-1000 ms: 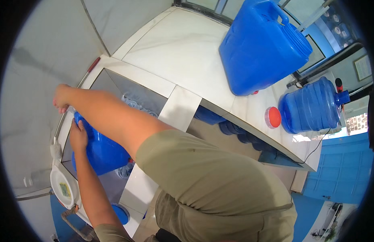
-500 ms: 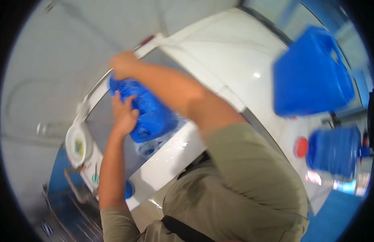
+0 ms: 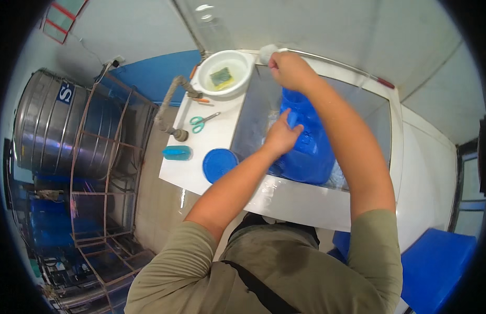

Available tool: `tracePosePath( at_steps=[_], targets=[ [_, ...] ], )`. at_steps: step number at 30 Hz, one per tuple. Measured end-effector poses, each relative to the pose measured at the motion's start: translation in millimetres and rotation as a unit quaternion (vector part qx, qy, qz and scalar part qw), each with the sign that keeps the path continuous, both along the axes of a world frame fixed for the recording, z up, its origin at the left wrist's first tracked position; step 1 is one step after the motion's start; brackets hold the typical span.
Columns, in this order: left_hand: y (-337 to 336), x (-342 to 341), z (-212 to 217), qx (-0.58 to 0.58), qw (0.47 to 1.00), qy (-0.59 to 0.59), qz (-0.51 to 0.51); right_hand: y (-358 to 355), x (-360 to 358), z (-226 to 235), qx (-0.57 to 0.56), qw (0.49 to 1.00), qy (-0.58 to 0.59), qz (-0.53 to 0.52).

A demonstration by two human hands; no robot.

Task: The person scrubs the exterior of large blue plastic water containers by hand with a sponge and water, rinses them under a faucet, and wipes them down with a pink cloth. The person then places a seal over the neck of a full water jug and uses a heat gun to shrink it into place.

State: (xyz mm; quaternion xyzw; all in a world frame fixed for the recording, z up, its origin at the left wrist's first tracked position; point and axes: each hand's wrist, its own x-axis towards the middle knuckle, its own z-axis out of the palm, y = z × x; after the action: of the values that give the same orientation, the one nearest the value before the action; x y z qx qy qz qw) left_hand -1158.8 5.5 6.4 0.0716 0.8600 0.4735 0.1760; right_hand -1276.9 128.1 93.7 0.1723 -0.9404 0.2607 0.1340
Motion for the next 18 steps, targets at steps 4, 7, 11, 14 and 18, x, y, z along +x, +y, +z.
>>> tracePosePath(
  at_steps=[4, 7, 11, 14, 18],
  targets=[
    [-17, 0, -11, 0.127, 0.992, 0.021, 0.005, -96, -35, 4, 0.076, 0.992, -0.104, 0.005],
    [-42, 1, -39, 0.245, 0.956, 0.145, -0.073, -148, -70, -19, 0.106, 0.978, -0.167, -0.066],
    [-63, 3, -55, 0.401, 0.907, -0.009, -0.131, -186, -100, -64, 0.066, 0.962, -0.208, -0.166],
    [-83, 19, -49, 0.501, 0.812, -0.29, -0.079, -201, -114, -80, 0.049, 0.955, -0.218, -0.195],
    [-91, 15, -14, 0.411, 0.898, -0.153, -0.032, -191, -105, -35, 0.05, 0.968, -0.223, -0.107]
  ],
)
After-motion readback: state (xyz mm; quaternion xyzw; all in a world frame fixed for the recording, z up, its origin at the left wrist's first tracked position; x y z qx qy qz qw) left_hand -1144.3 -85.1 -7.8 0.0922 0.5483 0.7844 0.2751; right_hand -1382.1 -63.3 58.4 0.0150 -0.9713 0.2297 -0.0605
